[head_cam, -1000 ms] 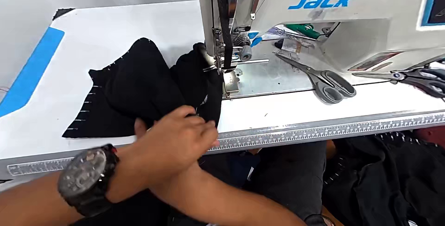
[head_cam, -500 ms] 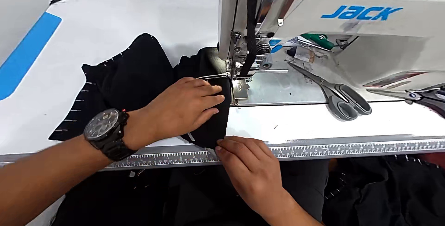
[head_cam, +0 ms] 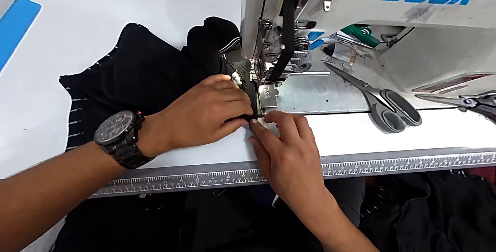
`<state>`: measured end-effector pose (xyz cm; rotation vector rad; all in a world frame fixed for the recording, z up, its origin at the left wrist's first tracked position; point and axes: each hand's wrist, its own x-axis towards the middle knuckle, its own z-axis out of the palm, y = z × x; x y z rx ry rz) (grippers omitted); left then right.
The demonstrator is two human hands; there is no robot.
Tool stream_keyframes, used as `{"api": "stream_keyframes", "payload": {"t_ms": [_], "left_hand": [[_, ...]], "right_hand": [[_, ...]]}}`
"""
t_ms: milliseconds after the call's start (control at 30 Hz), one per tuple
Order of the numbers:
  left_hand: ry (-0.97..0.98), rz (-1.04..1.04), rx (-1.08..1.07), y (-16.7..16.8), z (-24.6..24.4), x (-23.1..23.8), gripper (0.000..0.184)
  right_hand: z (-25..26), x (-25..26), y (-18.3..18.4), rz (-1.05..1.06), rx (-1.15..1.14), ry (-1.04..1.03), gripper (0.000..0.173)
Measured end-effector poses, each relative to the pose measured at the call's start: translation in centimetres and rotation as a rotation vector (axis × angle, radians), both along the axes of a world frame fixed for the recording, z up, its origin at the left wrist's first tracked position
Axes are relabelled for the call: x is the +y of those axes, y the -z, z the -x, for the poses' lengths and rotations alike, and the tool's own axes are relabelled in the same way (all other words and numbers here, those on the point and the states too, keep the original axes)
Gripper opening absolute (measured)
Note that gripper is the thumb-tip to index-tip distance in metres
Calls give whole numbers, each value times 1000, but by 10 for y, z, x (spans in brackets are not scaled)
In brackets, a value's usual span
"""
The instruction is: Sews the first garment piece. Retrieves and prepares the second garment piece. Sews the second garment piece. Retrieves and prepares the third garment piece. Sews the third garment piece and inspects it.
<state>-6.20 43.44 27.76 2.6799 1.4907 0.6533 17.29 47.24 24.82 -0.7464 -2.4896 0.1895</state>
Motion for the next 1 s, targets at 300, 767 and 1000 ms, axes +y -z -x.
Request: {"api": "stream_keyframes", "payload": {"t_ms": [300, 767, 1000], "left_hand": [[-26, -112, -1, 13, 22, 26, 29], [-35, -173, -21, 20, 51, 71, 22], [-125, -117, 1, 22, 46, 73, 26]], "right_hand": [[28, 12, -8, 22, -130, 127, 40], [-178, 115, -35, 79, -231, 375, 24], [-170, 70, -74, 355, -732, 556, 68]]}}
